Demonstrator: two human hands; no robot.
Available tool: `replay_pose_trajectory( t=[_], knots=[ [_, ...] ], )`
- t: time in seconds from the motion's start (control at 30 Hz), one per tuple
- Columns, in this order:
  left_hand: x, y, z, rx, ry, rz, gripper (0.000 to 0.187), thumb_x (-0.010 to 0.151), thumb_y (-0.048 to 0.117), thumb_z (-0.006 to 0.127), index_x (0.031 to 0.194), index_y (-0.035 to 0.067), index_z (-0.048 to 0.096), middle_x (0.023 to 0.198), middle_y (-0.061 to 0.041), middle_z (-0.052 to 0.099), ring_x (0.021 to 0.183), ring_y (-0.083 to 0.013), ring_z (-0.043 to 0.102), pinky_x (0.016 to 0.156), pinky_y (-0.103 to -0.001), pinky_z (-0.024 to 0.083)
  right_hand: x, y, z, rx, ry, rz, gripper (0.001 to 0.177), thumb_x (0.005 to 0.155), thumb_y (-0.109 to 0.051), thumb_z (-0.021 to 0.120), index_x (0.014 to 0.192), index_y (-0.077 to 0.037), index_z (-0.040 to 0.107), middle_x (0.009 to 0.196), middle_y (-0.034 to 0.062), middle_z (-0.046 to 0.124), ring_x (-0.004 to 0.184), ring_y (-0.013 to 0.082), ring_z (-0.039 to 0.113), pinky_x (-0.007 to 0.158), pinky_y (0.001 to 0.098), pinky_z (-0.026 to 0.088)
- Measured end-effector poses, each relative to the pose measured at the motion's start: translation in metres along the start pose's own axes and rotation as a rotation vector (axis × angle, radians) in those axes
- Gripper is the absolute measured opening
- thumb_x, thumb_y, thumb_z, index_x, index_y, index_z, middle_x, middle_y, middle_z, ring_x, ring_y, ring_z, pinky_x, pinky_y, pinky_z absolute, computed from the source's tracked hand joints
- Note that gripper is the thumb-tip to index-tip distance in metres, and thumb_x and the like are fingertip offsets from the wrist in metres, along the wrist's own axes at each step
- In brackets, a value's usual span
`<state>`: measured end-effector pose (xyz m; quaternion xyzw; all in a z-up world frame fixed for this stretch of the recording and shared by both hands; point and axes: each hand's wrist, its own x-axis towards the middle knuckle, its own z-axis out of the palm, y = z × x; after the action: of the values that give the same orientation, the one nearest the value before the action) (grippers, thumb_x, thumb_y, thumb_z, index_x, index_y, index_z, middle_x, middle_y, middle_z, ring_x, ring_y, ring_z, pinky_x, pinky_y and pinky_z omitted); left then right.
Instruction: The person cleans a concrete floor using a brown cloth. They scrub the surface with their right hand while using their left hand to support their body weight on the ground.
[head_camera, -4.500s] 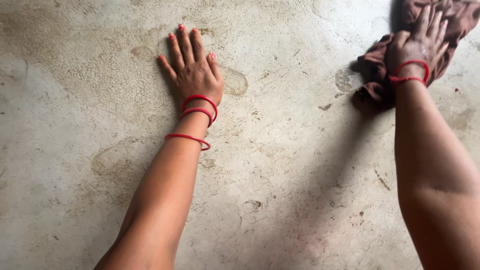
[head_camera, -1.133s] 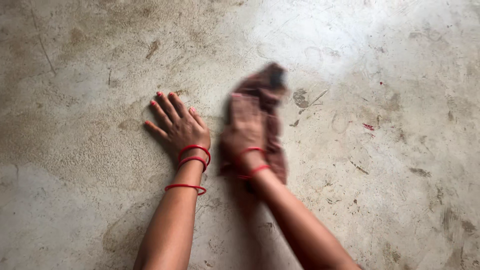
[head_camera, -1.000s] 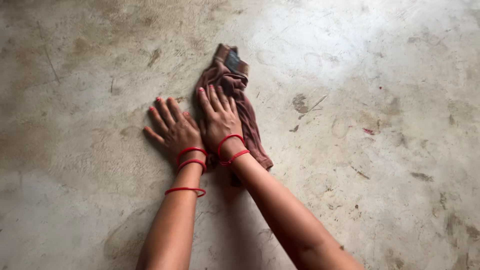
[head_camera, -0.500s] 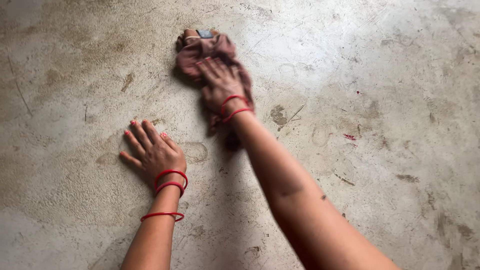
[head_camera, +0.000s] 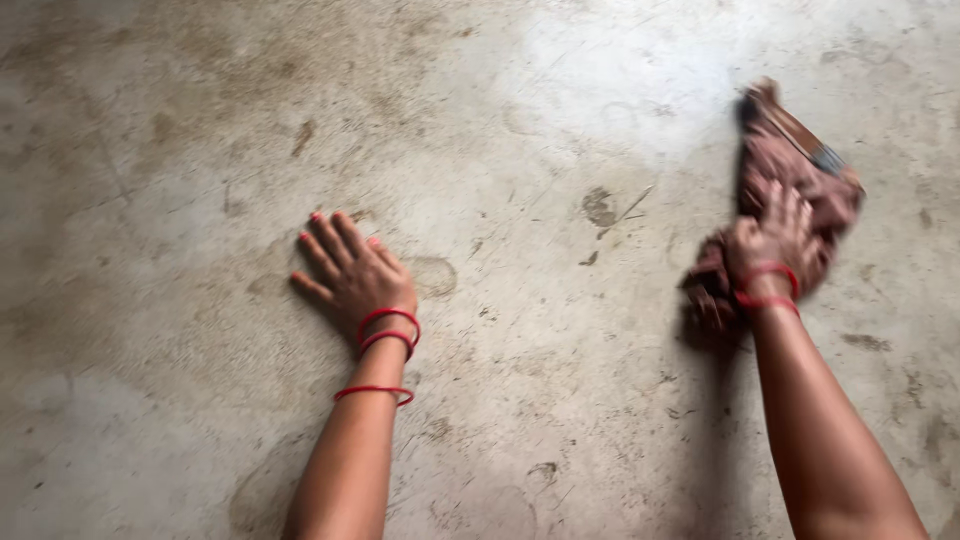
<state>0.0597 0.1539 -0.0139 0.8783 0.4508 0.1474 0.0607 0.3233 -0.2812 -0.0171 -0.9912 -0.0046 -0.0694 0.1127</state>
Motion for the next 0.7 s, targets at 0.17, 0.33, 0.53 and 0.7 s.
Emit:
replay_pose_trajectory(
  t=[0.17,0.33,0.53,0.7],
  knots=[
    [0.0,0.002,-0.003,0.023,-0.021,-0.013,0.063,0.104,0.036,0.037,0.161,0.011,0.031,0.17,-0.011,0.02,0.157,-0.0325,0.015,0.121,-0.065,0.012,-0.047,-0.007,0.025,-0.012,0.039,-0.016,0.074,0.097,-0.032,0.042,0.168,-0.013,0.028,0.174,0.0148,0.021,0.16,0.0354,0.016,0.124,0.0661,0.01],
    [0.002,0.003,-0.008,0.025,-0.033,-0.019,0.063,0.104,0.036,0.037,0.161,0.011,0.028,0.17,-0.011,0.017,0.156,-0.0315,0.015,0.122,-0.064,0.012,0.024,-0.099,0.07,-0.07,0.032,-0.074,0.078,0.097,-0.039,0.048,0.167,-0.014,0.025,0.172,0.0144,0.022,0.157,0.0367,0.018,0.121,0.0635,0.018],
    [0.0,0.006,-0.01,0.012,-0.064,-0.04,0.066,0.103,0.037,0.039,0.162,0.01,0.026,0.171,-0.01,0.016,0.157,-0.031,0.013,0.122,-0.065,0.011,0.063,-0.273,0.118,0.007,0.01,-0.271,0.079,0.095,-0.037,0.053,0.165,-0.016,0.023,0.172,0.0114,0.021,0.157,0.0351,0.018,0.124,0.0587,0.016],
    [-0.001,0.008,-0.009,0.008,-0.051,-0.047,0.065,0.103,0.037,0.04,0.161,0.01,0.027,0.171,-0.009,0.016,0.157,-0.0312,0.013,0.122,-0.066,0.01,0.022,-0.337,0.113,0.075,0.016,-0.698,0.084,0.092,-0.027,0.06,0.167,-0.013,0.025,0.172,0.0163,0.023,0.157,0.0369,0.021,0.124,0.0594,0.015]
  ],
)
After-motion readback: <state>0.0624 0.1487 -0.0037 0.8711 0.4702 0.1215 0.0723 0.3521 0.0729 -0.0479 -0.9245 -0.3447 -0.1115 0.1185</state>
